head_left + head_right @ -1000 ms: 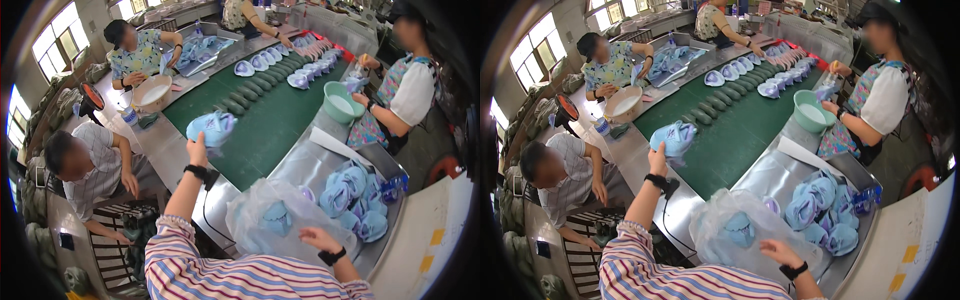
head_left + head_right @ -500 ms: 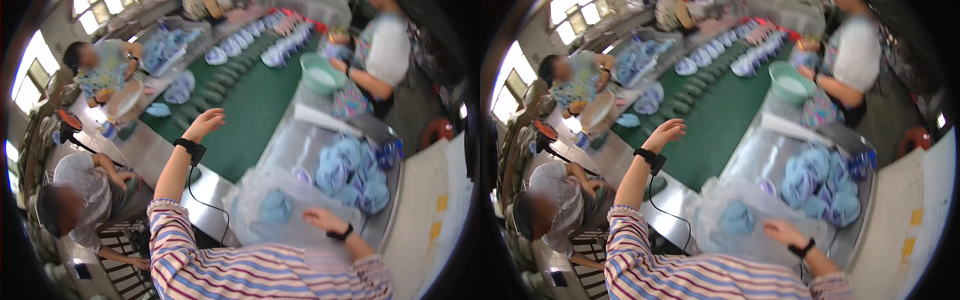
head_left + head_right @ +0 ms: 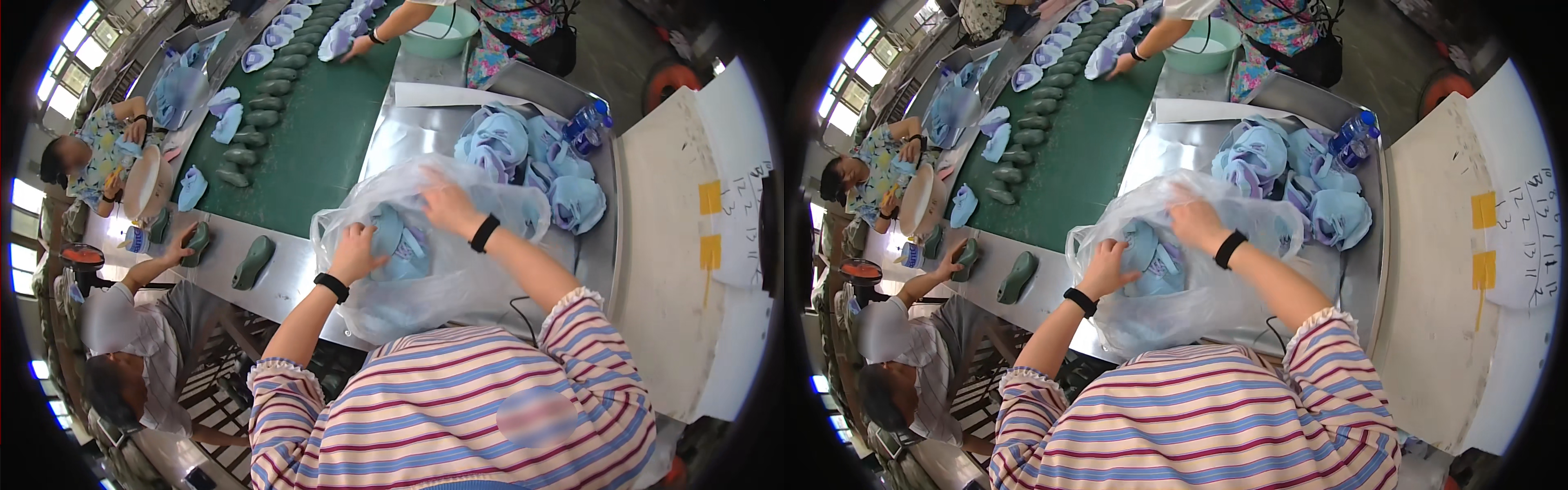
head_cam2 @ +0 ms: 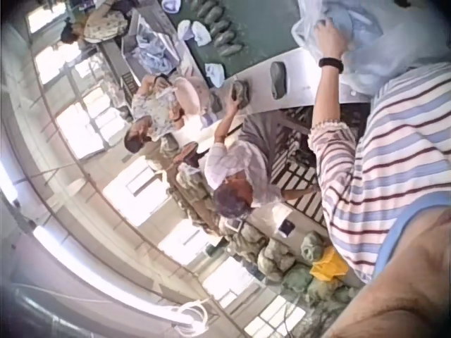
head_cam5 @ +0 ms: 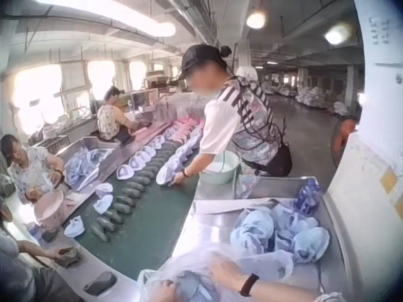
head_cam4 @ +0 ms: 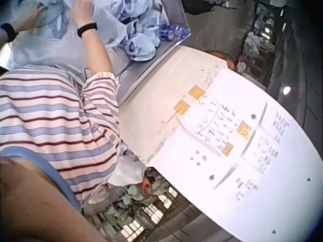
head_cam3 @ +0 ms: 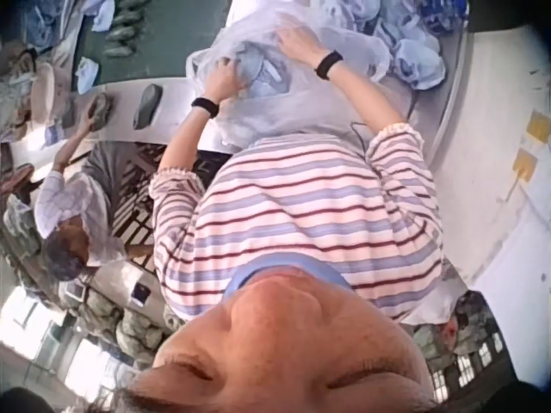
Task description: The person repeatedly picks up light blue and purple slippers from a table and places them into a clear plastic bag. The person then moves to a large green sack on the floor, places the filled bag inside, and returns to the table to continue packing more slippers into another bag.
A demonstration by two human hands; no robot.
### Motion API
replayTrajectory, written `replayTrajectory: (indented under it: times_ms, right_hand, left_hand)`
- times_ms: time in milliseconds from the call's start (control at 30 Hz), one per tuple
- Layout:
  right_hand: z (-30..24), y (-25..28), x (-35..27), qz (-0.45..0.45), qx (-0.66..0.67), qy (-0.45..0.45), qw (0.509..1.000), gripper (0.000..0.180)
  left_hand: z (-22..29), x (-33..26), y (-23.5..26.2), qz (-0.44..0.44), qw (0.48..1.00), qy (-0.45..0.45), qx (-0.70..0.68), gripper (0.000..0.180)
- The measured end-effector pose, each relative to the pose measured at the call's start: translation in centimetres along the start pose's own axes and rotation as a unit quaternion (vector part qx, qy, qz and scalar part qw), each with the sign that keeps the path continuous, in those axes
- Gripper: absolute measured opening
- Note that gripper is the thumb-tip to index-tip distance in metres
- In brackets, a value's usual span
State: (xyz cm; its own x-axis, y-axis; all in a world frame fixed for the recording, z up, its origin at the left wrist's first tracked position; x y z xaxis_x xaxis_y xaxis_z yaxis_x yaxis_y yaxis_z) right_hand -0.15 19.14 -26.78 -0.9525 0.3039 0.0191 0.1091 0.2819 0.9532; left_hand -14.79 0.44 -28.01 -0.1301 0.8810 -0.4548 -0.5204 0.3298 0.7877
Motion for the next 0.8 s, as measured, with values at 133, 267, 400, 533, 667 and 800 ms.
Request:
replayTrajectory:
  times_ms: [133,267,400,533,667,800]
  right_hand:
    - [-4.0,-2.7,-1.4,-0.106,0.137,0.043,0.984,0.027]
    - [-0.8,-5.0,-1.4,-0.116,0.053,-0.059,0.990,0.027]
    - [4.2,-6.0,-1.4,-0.164,0.119,-0.100,0.974,0.040]
    - [1.6,-4.2,-1.3,-0.218,0.169,-0.014,0.961,0.046]
    - [0.6,-3.1,-0.6,-0.083,0.294,-0.013,0.952,0.049]
    - [2.0,0.2,-1.5,-0.220,0.650,-0.092,0.722,0.060]
  left_hand:
    - [3.9,-1.4,-2.6,-0.043,0.987,0.028,0.150,0.099]
    - [6.1,-2.2,-4.7,-0.038,0.976,-0.019,0.213,0.092]
    - [2.0,-0.5,-3.3,0.008,0.989,0.035,0.140,0.073]
    - [-1.7,0.3,-3.0,0.151,0.979,-0.046,0.131,0.051]
    - [0.6,-1.5,3.4,0.266,0.924,-0.270,0.058,0.032]
    - [5.2,-6.9,8.5,0.267,0.882,-0.388,0.028,0.016]
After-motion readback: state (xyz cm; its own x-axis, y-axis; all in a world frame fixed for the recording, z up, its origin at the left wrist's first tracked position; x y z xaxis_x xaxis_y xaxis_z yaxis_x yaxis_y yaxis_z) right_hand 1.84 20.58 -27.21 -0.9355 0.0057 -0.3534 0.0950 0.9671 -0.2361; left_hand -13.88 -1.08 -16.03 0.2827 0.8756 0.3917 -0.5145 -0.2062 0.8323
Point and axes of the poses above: each hand's wrist, its own x-axis towards the middle knuckle, its own y-axis out of the back of the hand, z = x × y, the point moved 1 cm from there along x, towards the middle knuckle, and after that the axes turned 10 degrees about -z, right-handed, at the moved point
